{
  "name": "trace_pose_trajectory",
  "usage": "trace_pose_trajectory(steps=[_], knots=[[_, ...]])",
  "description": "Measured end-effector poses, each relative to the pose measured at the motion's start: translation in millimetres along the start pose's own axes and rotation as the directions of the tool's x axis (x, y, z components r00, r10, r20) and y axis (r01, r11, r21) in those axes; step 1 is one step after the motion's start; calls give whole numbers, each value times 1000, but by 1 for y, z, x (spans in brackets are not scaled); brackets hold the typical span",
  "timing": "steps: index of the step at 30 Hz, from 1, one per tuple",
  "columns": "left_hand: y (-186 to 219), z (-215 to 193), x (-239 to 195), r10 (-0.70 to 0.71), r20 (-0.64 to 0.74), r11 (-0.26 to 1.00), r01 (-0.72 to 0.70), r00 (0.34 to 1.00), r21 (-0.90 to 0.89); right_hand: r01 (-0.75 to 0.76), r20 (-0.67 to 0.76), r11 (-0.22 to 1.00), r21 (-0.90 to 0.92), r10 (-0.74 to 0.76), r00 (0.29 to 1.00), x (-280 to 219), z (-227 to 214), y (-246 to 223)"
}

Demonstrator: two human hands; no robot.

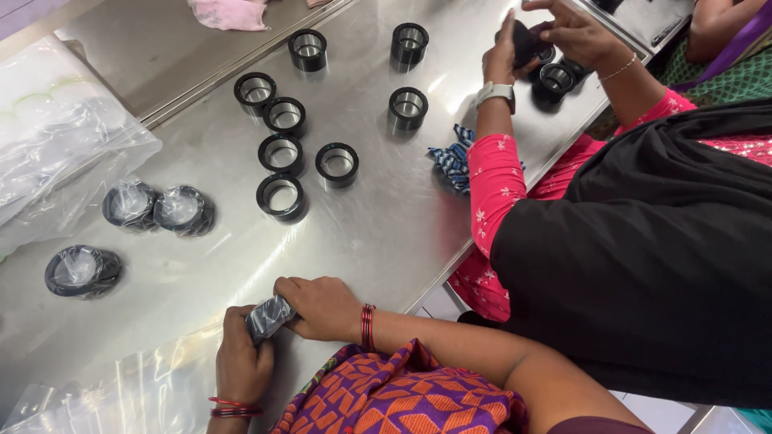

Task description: Place metal ring components into individual plastic bags and organize them into blue storage bins.

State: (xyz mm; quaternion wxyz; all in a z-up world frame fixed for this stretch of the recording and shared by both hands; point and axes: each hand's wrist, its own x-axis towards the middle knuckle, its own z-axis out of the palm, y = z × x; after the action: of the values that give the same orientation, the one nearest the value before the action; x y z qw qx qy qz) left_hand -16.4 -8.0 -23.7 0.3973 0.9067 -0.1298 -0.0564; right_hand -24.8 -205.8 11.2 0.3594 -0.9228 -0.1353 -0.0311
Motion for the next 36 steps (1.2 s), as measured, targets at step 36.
trace_pose_trajectory(steps=[36], knots=[[10,6,-2,-35,-84,999,35,996,-1,-47,-14,998,-28,47,999,-1,1,-2]])
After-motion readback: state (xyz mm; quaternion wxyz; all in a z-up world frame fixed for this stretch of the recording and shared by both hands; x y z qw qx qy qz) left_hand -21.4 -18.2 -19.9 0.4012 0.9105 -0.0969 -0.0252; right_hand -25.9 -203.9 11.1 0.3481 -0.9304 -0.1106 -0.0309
